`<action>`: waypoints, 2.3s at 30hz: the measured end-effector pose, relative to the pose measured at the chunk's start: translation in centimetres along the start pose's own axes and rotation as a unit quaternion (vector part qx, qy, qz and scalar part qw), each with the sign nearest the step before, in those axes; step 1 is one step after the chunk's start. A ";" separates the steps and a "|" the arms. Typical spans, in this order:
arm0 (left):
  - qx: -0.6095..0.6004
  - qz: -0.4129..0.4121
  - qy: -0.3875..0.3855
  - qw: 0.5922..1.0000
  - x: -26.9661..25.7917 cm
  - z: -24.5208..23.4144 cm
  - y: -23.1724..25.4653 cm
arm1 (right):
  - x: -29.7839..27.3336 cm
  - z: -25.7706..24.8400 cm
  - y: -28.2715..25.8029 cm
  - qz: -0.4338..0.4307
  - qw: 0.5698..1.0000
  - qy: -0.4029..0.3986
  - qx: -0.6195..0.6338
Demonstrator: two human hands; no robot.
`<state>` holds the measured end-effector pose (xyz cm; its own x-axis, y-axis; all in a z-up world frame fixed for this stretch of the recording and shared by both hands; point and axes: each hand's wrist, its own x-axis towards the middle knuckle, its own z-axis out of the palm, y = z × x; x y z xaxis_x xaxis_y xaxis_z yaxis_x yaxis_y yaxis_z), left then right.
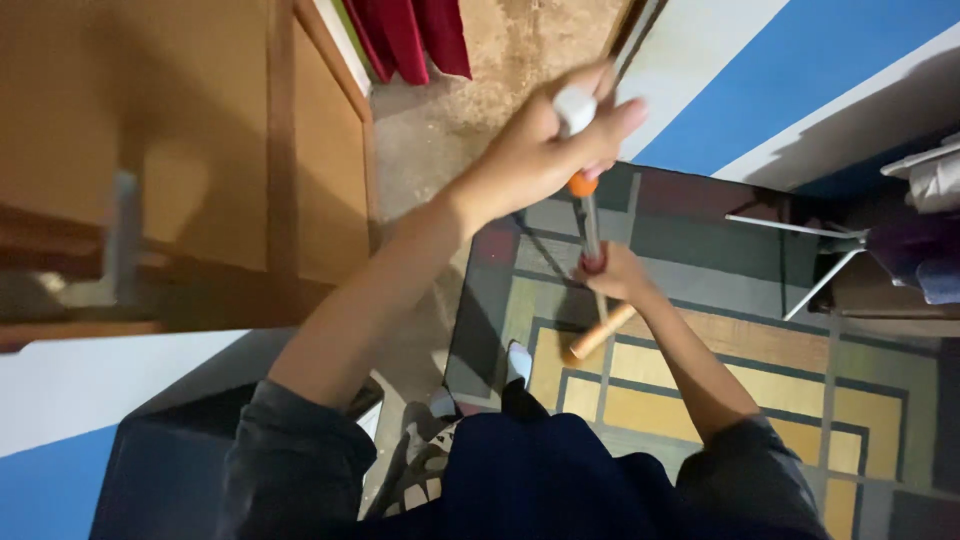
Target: Sweep the floor and mats using a broom.
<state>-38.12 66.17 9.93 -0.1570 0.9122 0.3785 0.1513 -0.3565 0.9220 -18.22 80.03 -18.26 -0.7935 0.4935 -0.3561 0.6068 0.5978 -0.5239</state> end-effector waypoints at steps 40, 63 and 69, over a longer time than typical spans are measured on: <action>0.010 0.004 0.057 0.998 6.2 6.6 -18.0 | 18.5 -1.9 23.4 -0.038 0.988 0.151 -0.007; 0.207 0.097 -0.095 0.969 9.9 -8.0 -0.8 | 18.0 -3.9 -18.5 -0.211 0.466 0.578 0.636; 0.246 0.142 0.009 0.959 11.0 -12.9 -0.1 | 19.7 -1.9 -12.0 -0.169 0.982 0.022 0.080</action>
<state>-52.44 73.61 15.07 -0.0572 0.7880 0.6131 0.6316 -0.4470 0.6335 -41.06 83.76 -17.53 -0.9435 0.3130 -0.1093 0.2916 0.6267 -0.7227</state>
